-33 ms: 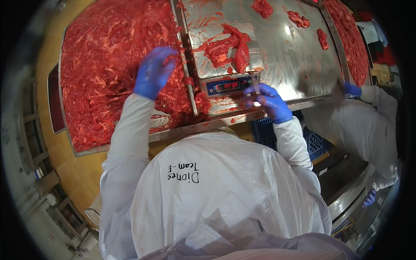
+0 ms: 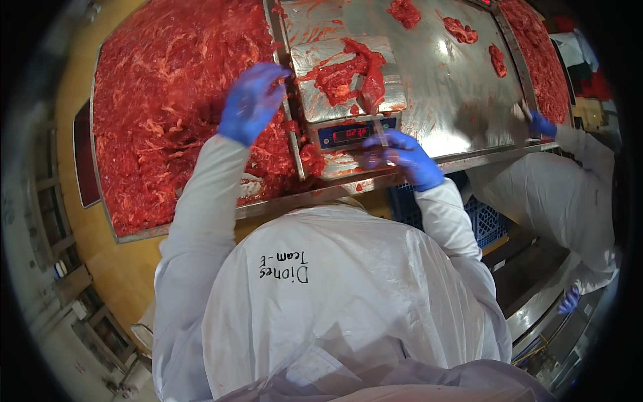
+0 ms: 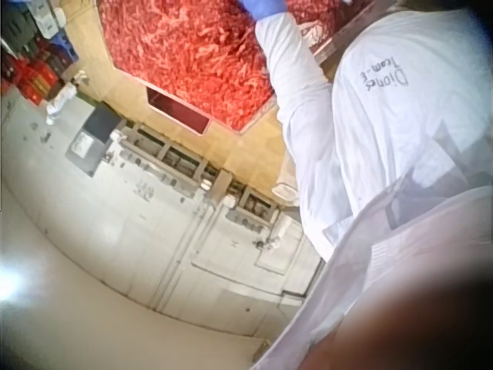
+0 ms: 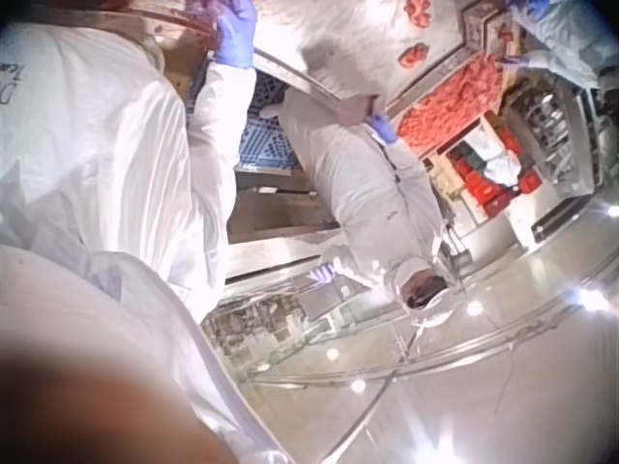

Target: The person uses a knife to cut pieces of raw red meat from a large pile on a metal tray. They place the cut pieces onto a digital scale, then move them to a separate area on the tray.

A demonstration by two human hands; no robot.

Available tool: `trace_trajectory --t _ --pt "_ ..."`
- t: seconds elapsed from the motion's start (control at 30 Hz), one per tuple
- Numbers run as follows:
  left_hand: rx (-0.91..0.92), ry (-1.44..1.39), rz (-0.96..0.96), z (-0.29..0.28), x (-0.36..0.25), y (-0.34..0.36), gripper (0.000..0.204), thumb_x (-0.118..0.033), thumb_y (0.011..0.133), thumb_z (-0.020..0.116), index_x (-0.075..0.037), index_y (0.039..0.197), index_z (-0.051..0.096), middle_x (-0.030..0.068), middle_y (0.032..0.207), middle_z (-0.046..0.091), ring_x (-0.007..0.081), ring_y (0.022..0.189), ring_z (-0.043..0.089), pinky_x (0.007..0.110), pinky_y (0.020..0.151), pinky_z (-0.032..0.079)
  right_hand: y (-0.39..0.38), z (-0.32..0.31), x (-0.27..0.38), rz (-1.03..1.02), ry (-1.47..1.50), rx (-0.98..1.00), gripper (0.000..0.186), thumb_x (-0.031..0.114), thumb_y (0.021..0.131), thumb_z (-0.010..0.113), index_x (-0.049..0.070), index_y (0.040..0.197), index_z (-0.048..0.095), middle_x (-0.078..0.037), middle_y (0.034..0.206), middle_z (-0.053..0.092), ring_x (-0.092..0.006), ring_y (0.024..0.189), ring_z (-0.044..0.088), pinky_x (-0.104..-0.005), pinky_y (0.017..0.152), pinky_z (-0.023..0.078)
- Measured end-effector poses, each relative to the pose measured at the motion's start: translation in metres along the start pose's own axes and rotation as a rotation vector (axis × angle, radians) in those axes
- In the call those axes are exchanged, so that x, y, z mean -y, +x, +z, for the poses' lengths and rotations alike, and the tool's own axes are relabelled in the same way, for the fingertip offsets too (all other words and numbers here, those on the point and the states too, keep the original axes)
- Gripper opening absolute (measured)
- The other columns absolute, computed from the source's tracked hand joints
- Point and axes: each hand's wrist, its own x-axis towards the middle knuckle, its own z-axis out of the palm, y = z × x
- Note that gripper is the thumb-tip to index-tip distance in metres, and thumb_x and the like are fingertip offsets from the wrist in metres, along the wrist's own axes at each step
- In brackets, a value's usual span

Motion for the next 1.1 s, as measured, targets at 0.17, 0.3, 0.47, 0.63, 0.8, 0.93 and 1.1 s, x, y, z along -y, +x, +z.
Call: trace_trajectory --t 0.17,0.3,0.47,0.63,0.8,0.93,1.1 --pt "0.186 0.069 0.137 0.071 -0.01 0.028 0.018 -0.012 0.091 0.071 -0.003 0.106 0.074 0.0146 0.107 0.073 0.0357 0.101 0.069 0.045 0.095 0.056 0.05 0.01 -0.035 0.054 0.047 -0.07 0.027 0.024 0.101 0.072 0.004 0.119 0.066 -0.001 0.096 0.067 -0.0117 0.091 0.066 -0.031 0.089 0.056" --pt "0.191 0.127 0.177 0.059 -0.027 -0.017 0.018 -0.013 0.091 0.071 -0.006 0.106 0.075 0.0114 0.111 0.073 0.0324 0.103 0.068 0.045 0.093 0.056 0.025 -0.002 -0.029 0.089 0.056 -0.096 0.039 0.035 0.102 0.07 0.002 0.123 0.066 -0.005 0.101 0.069 -0.0157 0.095 0.068 -0.0331 0.094 0.055" --pt "0.245 0.163 0.173 0.05 -0.035 -0.028 0.022 -0.017 0.091 0.07 -0.008 0.111 0.074 0.0094 0.115 0.071 0.0309 0.108 0.067 0.045 0.095 0.055 0.035 0.011 -0.034 0.098 0.051 0.092 0.058 0.052 0.1 0.069 0.0 0.125 0.067 -0.008 0.103 0.07 -0.018 0.093 0.069 -0.0356 0.093 0.056" --pt "0.262 0.155 0.193 0.046 -0.036 -0.026 0.023 -0.018 0.091 0.069 -0.008 0.111 0.073 0.0092 0.116 0.071 0.031 0.112 0.065 0.045 0.097 0.053 0.078 0.028 -0.018 0.099 0.142 -0.083 0.037 0.032 0.1 0.074 0.002 0.121 0.068 -0.005 0.093 0.071 -0.0165 0.085 0.069 -0.0353 0.088 0.057" --pt "0.241 0.156 0.158 0.049 -0.035 -0.028 0.024 -0.018 0.09 0.068 -0.008 0.111 0.073 0.009 0.116 0.07 0.0315 0.112 0.065 0.045 0.097 0.053 0.071 0.041 -0.005 0.112 0.349 0.026 0.022 0.022 0.101 0.071 0.002 0.111 0.071 -0.006 0.098 0.074 -0.0159 0.088 0.071 -0.0333 0.086 0.059" --pt "0.316 0.206 0.148 0.047 -0.037 -0.024 0.025 -0.017 0.087 0.07 -0.008 0.11 0.073 0.0092 0.115 0.07 0.0318 0.111 0.065 0.045 0.097 0.053 0.099 0.038 0.001 0.051 0.286 -0.084 0.021 0.023 0.103 0.068 0.002 0.109 0.07 -0.007 0.094 0.071 -0.0191 0.086 0.069 -0.0343 0.082 0.058" --pt "0.264 0.166 0.143 0.049 -0.035 -0.029 0.027 -0.017 0.085 0.071 -0.007 0.11 0.072 0.0097 0.115 0.07 0.0318 0.111 0.065 0.045 0.096 0.054 0.1 0.044 0.002 0.144 0.38 -0.035 0.021 0.023 0.106 0.064 0.003 0.107 0.068 -0.006 0.093 0.068 -0.0192 0.085 0.066 -0.0346 0.082 0.056"
